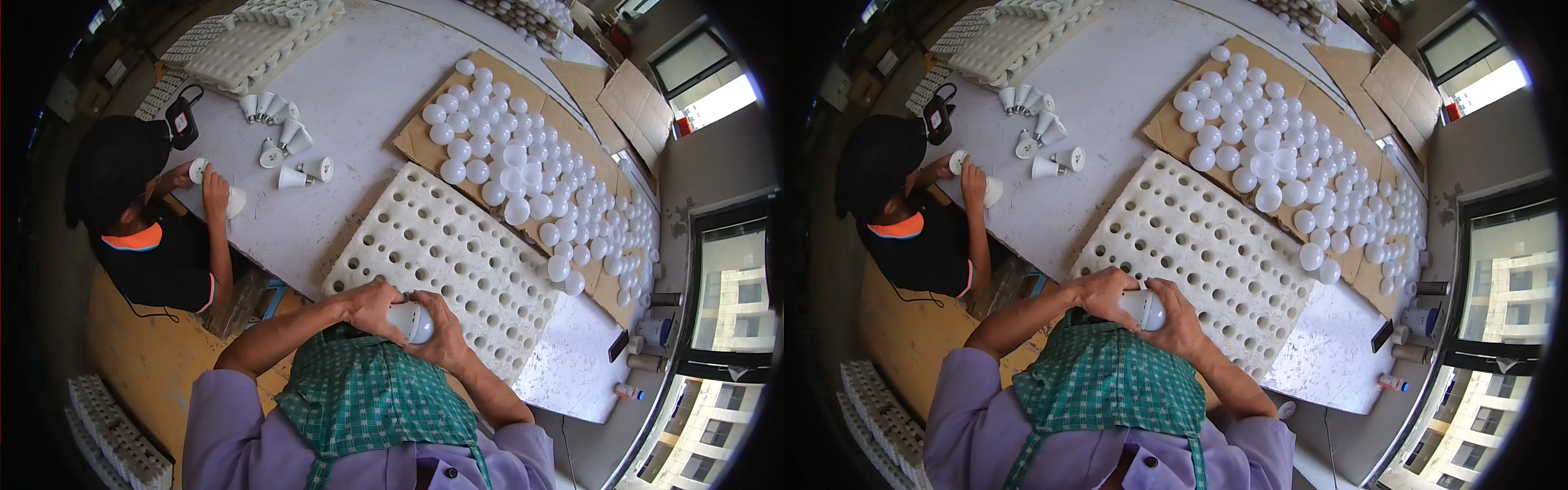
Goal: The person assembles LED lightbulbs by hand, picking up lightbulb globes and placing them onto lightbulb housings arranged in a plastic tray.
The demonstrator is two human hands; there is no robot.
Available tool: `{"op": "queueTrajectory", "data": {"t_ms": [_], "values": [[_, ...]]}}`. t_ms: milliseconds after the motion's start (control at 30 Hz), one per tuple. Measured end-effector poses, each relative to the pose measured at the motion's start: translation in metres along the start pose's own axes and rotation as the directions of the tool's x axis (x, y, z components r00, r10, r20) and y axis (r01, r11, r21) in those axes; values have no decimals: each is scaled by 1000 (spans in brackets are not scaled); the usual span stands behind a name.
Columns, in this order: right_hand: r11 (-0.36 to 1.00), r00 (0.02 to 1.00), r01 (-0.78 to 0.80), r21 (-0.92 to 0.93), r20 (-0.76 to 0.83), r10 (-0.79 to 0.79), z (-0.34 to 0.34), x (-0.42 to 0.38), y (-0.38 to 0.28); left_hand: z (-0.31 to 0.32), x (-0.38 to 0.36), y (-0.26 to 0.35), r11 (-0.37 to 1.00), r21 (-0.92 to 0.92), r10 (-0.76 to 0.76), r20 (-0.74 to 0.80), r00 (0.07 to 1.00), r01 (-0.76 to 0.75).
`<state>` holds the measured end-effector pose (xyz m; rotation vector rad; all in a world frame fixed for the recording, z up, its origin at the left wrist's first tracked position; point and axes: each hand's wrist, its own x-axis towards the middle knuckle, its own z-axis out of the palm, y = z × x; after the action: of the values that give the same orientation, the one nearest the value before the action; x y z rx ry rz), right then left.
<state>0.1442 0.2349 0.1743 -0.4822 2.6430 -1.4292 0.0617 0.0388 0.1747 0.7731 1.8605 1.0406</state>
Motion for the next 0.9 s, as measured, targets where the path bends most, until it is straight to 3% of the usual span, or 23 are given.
{"op": "queueTrajectory", "data": {"t_ms": [33,100,200,300,367,400,433,500,533,567,600,667,700,733,800,833,900], "values": [[1000,1000,0,0,0,0,1,2,-2,2,1,-3,999,-34,25,0,1000,-25],[982,974,187,-5,-126,-186,1,5,-5,9,5,-9,997,-66,50,3,999,-50],[968,960,243,60,-157,-231,5,2,5,13,9,-11,988,-108,113,-20,993,-114],[965,961,249,82,-148,-235,-2,4,7,8,9,6,995,-98,31,69,997,-25],[962,966,244,126,-118,-230,-4,5,15,5,13,15,980,-150,-111,146,983,133],[956,970,240,169,-83,-229,-6,6,20,3,18,15,984,-139,-92,157,983,114],[961,970,236,147,-98,-223,-8,8,24,3,20,13,953,-238,-145,181,973,187],[933,999,-32,358,-23,43,-8,10,33,13,23,-8,909,-328,-189,224,956,257],[948,997,-35,317,-49,53,-16,12,44,21,29,-34,930,-359,-89,-11,996,79],[987,993,-37,154,-109,55,-34,16,56,21,30,-51,931,-351,13,-247,969,-102],[1000,973,-18,3,-229,18,-57,18,79,11,20,-54,958,-287,-106,-381,918,-9],[921,888,-191,-339,-459,15,-109,22,108,-6,4,-78,953,-281,-269,-618,739,113],[840,873,-282,-463,-486,26,-133,21,126,-9,2,-100,935,-331,-333,-703,629,125],[771,866,-387,-506,-486,116,-150,23,139,-11,-1,-112,935,-332,-332,-707,624,121],[682,900,-402,-611,-399,173,-168,23,171,-20,-5,-132,934,-270,-355,-784,510,235],[642,911,-400,-654,-357,205,-172,27,176,-22,-4,-145,933,-272,-356,-790,499,235],[570,878,-476,-670,-322,355,-174,32,174,-24,-10,-169,955,-139,-239,-883,404,262]]}}
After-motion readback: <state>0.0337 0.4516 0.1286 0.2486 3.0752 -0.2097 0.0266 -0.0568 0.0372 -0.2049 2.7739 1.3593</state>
